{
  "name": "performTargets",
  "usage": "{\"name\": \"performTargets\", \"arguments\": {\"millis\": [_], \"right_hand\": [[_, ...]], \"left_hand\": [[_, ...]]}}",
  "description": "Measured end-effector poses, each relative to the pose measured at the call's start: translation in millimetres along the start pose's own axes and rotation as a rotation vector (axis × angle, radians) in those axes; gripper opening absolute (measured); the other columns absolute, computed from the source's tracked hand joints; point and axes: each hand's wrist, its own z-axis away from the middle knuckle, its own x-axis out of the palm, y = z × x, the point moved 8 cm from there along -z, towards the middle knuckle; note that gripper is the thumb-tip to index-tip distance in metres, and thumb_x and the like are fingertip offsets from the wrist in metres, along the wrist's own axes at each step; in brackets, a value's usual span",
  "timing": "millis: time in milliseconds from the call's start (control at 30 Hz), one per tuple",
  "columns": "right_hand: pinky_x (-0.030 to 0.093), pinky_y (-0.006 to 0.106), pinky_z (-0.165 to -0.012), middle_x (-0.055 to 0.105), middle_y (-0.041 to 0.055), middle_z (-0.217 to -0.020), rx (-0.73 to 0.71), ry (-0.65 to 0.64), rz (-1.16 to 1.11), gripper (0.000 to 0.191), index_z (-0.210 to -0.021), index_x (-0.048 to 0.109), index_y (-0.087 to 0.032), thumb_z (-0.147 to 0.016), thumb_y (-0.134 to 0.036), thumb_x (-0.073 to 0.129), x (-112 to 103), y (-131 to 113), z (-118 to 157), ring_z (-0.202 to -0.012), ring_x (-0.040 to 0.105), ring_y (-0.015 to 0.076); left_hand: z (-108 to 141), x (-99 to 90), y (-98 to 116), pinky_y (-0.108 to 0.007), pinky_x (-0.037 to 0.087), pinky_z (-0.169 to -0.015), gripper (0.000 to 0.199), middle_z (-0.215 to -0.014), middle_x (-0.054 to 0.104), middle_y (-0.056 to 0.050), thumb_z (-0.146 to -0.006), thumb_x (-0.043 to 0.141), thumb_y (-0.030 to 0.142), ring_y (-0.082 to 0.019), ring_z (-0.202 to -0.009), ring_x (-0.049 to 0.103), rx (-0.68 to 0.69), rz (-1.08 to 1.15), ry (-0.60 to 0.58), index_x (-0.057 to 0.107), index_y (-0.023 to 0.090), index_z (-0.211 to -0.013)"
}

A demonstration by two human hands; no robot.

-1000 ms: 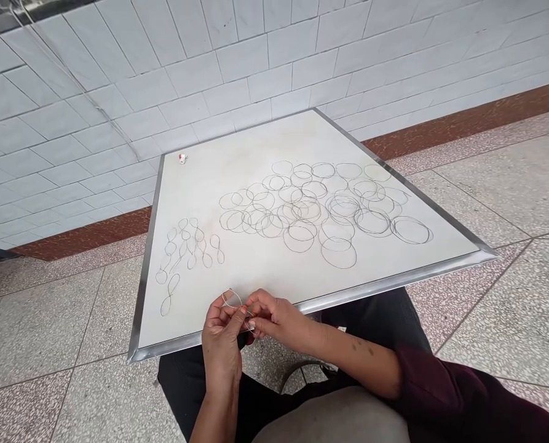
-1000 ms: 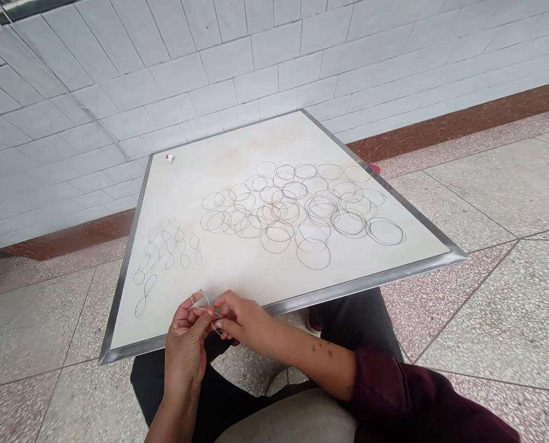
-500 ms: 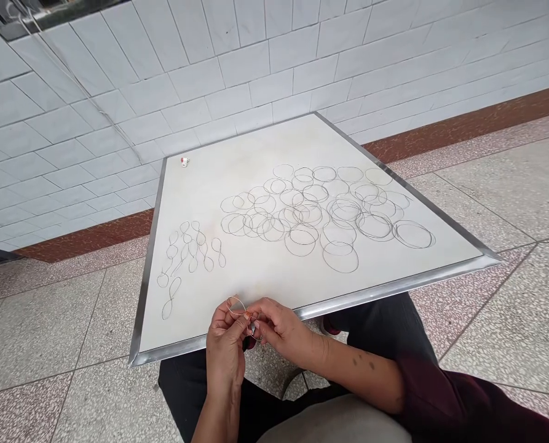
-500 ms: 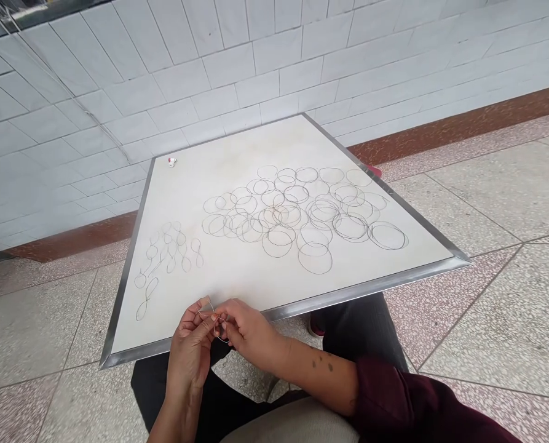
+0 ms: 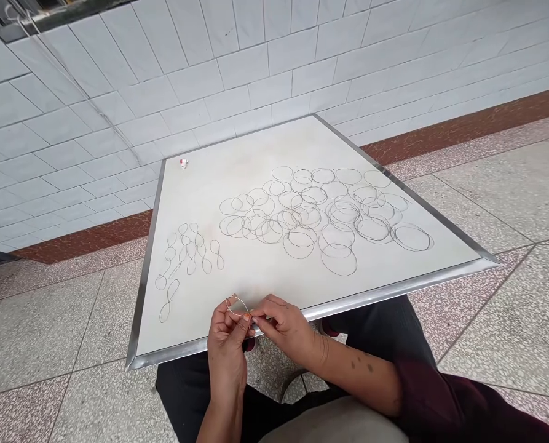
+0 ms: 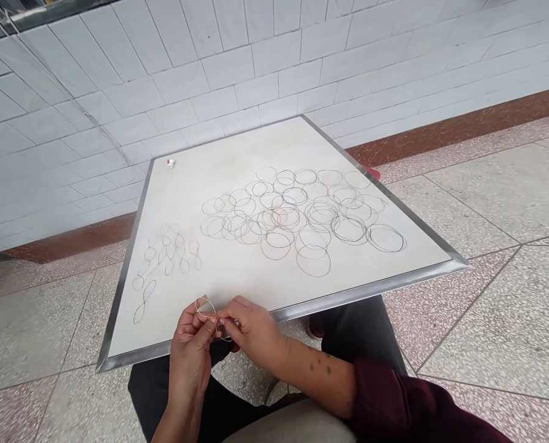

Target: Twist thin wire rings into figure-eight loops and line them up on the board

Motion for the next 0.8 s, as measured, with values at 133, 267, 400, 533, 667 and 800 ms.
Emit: {"name": "performTargets", "arguments": {"millis": [133, 267, 400, 533, 667, 800], "right_hand": [[0.048, 0.026, -0.067, 0.062, 0.0018, -0.082, -0.013, 0.033, 0.010, 0.013, -0.089, 0.067, -0.024, -0.090, -0.020, 0.055, -3.0, -3.0, 0.8, -0.081, 0.060, 0.0165], [0.047, 0.026, -0.068, 0.063, 0.0016, -0.082, 0.012, 0.078, 0.011, 0.010, -0.086, 0.066, -0.023, -0.088, -0.019, 0.058, -6.1, -2.2, 0.7, -0.078, 0.059, 0.0155], [0.046, 0.026, -0.069, 0.063, 0.0015, -0.081, -0.009, 0.064, 0.035, 0.011, -0.086, 0.066, -0.023, -0.089, -0.018, 0.056, -5.2, -3.1, 0.6, -0.077, 0.060, 0.0153], [0.047, 0.027, -0.070, 0.065, 0.0017, -0.081, -0.076, 0.071, 0.106, 0.014, -0.087, 0.066, -0.023, -0.089, -0.016, 0.054, -5.4, -5.7, 1.0, -0.076, 0.059, 0.0154], [0.047, 0.027, -0.069, 0.065, 0.0019, -0.081, -0.111, 0.077, 0.150, 0.015, -0.087, 0.066, -0.023, -0.089, -0.015, 0.053, -5.8, -6.0, 1.3, -0.075, 0.059, 0.0155], [0.046, 0.026, -0.066, 0.064, 0.0024, -0.080, -0.128, 0.083, 0.183, 0.016, -0.086, 0.066, -0.023, -0.089, -0.015, 0.053, -7.3, -7.8, 1.2, -0.074, 0.058, 0.0153]], "left_hand": [[-1.2, 0.7, -0.8, -0.021, 0.043, -0.056, 0.044, -0.067, 0.059, 0.005, -0.069, 0.079, 0.026, -0.009, -0.055, 0.051, 0.009, -0.010, -0.019, 0.063, 0.021, -0.110], [-3.0, -1.4, -2.0, -0.020, 0.044, -0.057, 0.045, -0.067, 0.060, 0.006, -0.069, 0.079, 0.025, -0.008, -0.055, 0.051, 0.019, -0.014, -0.006, 0.061, 0.021, -0.110], [-3.1, -2.5, -2.9, -0.021, 0.044, -0.058, 0.046, -0.068, 0.060, 0.006, -0.071, 0.078, 0.025, -0.009, -0.056, 0.052, 0.017, -0.032, -0.009, 0.060, 0.021, -0.113], [-2.4, -4.1, -4.1, -0.021, 0.045, -0.058, 0.048, -0.068, 0.059, 0.006, -0.071, 0.079, 0.028, -0.009, -0.057, 0.053, 0.000, -0.059, 0.000, 0.061, 0.022, -0.115], [-3.0, -4.1, -5.1, -0.022, 0.047, -0.059, 0.049, -0.067, 0.059, 0.006, -0.069, 0.079, 0.028, -0.009, -0.057, 0.054, 0.001, -0.062, -0.001, 0.062, 0.022, -0.115], [-4.5, -5.0, -7.6, -0.023, 0.048, -0.062, 0.050, -0.068, 0.061, 0.005, -0.069, 0.080, 0.027, -0.009, -0.057, 0.055, 0.005, -0.067, -0.005, 0.063, 0.022, -0.115]]}}
